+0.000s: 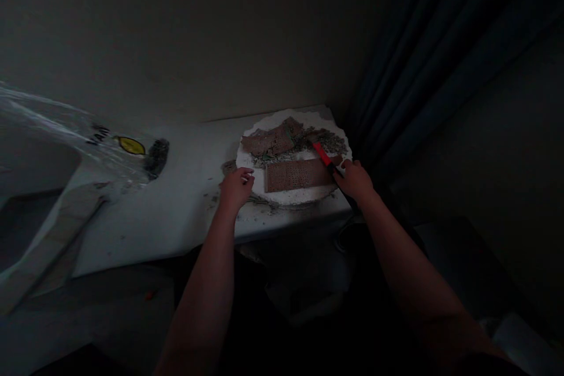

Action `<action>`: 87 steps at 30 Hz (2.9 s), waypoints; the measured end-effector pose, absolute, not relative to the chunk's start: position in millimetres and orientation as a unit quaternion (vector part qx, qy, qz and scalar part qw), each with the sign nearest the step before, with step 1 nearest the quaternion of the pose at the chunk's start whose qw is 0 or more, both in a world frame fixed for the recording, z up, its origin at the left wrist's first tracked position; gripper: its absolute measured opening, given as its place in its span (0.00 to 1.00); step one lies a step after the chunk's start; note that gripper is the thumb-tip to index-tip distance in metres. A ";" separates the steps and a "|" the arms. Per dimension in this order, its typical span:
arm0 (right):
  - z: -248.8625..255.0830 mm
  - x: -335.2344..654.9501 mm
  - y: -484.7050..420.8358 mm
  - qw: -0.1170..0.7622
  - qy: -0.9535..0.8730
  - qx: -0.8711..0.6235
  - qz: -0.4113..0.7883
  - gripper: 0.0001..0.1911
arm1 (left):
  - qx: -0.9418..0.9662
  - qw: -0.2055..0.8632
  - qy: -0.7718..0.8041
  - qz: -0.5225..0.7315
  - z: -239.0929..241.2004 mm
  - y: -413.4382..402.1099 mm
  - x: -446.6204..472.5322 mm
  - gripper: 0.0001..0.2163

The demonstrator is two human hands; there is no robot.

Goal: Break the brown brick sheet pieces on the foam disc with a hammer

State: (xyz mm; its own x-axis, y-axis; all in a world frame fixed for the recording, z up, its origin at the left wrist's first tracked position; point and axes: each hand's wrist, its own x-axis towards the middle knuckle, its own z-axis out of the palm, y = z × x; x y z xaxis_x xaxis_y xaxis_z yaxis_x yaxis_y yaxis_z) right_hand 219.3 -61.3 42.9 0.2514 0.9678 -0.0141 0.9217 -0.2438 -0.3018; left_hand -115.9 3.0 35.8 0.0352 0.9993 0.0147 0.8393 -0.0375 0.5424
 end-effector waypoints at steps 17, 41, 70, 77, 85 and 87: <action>36.8 226.0 -64.4 0.071 -0.638 -0.755 0.133 0.20 | 0.771 0.343 0.462 0.272 21.7 11.0 -6.8 0.09; 41.6 223.9 -64.2 0.063 -0.636 -0.753 0.156 0.21 | 0.817 0.354 0.410 0.198 11.5 8.5 -1.1 0.13; 42.4 223.6 -64.0 0.038 -0.640 -0.751 0.157 0.23 | 0.697 0.402 0.446 0.393 26.4 30.4 -36.2 0.17; 43.6 222.8 -63.7 0.037 -0.637 -0.753 0.158 0.23 | 0.702 0.398 0.448 0.384 26.2 29.0 -36.1 0.17; 44.8 222.5 -64.1 0.037 -0.639 -0.751 0.161 0.24 | 0.733 0.382 0.440 0.351 20.7 22.9 -26.7 0.14; 46.0 222.0 -64.4 0.033 -0.640 -0.751 0.159 0.24 | 0.759 0.372 0.428 0.320 18.6 16.6 -19.0 0.13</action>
State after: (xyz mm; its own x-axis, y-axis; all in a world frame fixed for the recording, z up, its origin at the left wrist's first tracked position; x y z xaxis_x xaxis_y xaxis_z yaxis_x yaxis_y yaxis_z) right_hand 222.0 -64.4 46.0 0.1298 0.9719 -0.1966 0.9507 -0.1783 -0.2537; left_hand -19.0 16.6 18.6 0.4281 0.8880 0.1677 0.4111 -0.3567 0.8389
